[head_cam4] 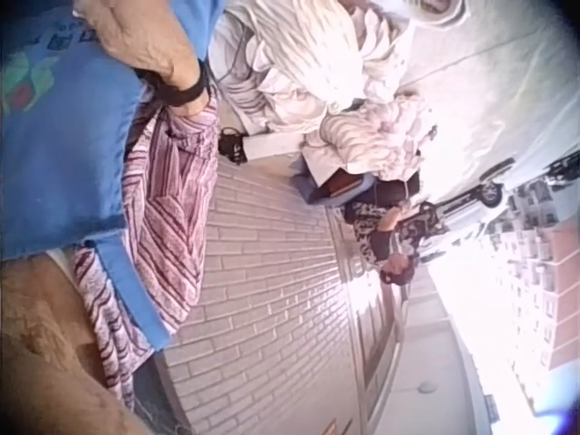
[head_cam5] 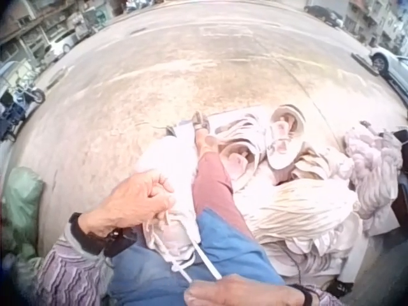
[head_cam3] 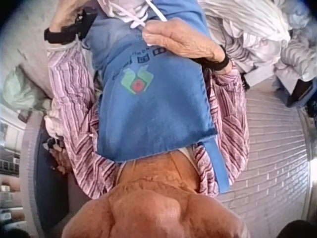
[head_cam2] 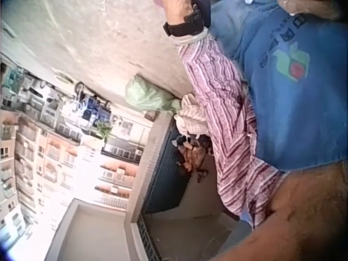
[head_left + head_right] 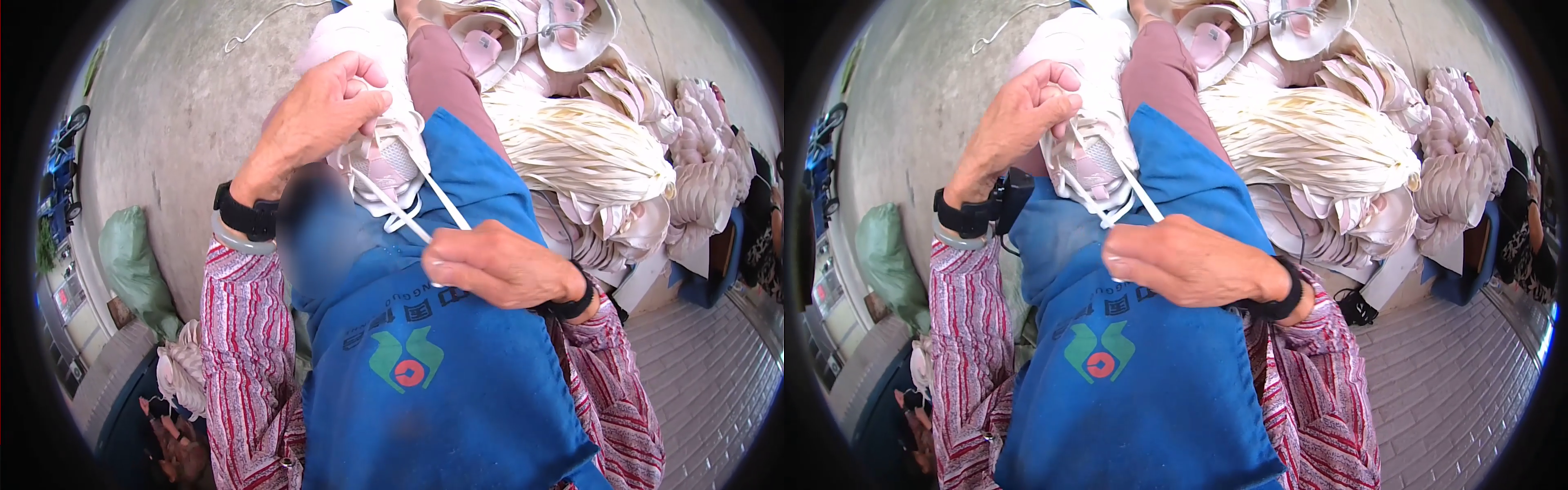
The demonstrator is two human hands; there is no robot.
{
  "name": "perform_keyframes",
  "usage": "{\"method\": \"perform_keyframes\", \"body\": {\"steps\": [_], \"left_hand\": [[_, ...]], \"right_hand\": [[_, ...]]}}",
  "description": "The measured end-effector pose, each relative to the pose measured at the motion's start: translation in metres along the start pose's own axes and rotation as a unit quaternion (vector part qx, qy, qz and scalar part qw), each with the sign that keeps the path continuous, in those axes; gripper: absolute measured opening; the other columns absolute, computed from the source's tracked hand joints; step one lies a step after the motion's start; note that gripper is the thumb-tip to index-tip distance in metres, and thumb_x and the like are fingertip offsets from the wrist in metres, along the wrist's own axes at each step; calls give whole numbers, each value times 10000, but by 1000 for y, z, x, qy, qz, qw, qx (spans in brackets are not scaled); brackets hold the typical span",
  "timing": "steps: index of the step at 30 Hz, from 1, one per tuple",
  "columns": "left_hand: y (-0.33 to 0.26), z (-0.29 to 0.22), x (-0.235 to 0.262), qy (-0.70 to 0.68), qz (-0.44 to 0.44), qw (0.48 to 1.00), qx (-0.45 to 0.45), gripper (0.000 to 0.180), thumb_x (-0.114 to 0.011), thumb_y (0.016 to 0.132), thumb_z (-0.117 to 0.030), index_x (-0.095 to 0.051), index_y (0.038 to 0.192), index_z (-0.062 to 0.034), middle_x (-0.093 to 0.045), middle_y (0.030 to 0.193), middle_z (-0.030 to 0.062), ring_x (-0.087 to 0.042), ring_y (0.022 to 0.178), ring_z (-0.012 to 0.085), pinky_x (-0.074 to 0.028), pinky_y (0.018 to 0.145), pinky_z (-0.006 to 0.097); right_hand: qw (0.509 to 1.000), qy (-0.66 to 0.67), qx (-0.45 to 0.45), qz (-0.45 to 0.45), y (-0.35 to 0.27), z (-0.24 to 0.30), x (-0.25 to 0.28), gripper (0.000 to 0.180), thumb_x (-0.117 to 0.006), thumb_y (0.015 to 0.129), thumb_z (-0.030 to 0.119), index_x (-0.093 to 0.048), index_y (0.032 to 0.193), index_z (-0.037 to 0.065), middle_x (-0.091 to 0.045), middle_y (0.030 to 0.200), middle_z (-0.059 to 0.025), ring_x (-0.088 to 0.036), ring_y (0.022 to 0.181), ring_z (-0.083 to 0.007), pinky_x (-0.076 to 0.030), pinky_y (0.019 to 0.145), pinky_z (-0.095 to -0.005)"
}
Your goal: Lacing a new pair of pink and white sneakers during manufacturing.
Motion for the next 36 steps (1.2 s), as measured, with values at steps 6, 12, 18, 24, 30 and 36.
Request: {"method": "perform_keyframes", "body": {"steps": [6,12,18,24,30,36], "left_hand": [[2,-11,0,-32,25,999,-7,168,-616,911,-186,-568,971,-36,-568,720,-19,-539,673,50,-414,630,203],[3,-22,5,28,48,998,-29,140,-613,911,-177,-576,956,-50,-580,702,-20,-542,655,50,-420,610,202],[6,-24,9,63,67,996,-10,141,-612,912,-192,-582,943,-58,-550,679,-44,-519,614,42,-399,557,190],[33,-16,-3,47,76,996,-24,190,-643,899,-227,-581,935,-52,-537,666,-48,-505,588,39,-389,531,179],[28,-11,0,23,52,998,-32,230,-672,894,-261,-577,900,-52,-558,650,-29,-508,529,35,-394,502,186],[31,18,-6,70,23,997,-21,230,-677,892,-268,-578,875,-61,-549,614,-20,-450,437,31,-344,401,188]], "right_hand": [[998,-5,-47,-39,-30,6,18,197,-502,988,167,-548,868,18,-526,780,-83,-505,647,-214,-423,631,-331],[933,-292,36,-205,-7,9,10,99,-543,915,77,-570,829,38,-539,750,-59,-518,709,-213,-424,653,-354],[967,-142,77,-199,0,20,7,128,-544,932,101,-574,835,25,-555,771,-51,-533,708,-192,-441,663,-326],[995,14,21,-95,23,2,-15,198,-503,996,191,-559,916,19,-538,763,-74,-523,668,-187,-434,635,-302],[999,3,20,38,22,-12,-32,236,-480,1005,233,-548,911,27,-527,742,-88,-538,659,-264,-441,622,-345],[994,97,-25,40,5,-1,-12,227,-476,997,174,-547,867,2,-534,747,-104,-544,670,-243,-433,639,-329]]}}
Point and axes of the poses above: each hand's wrist, its own y-axis towards the middle knuckle, its own x-axis out of the back of the hand, z = x × y, the point moved 2 cm from there along y, towards the middle knuckle
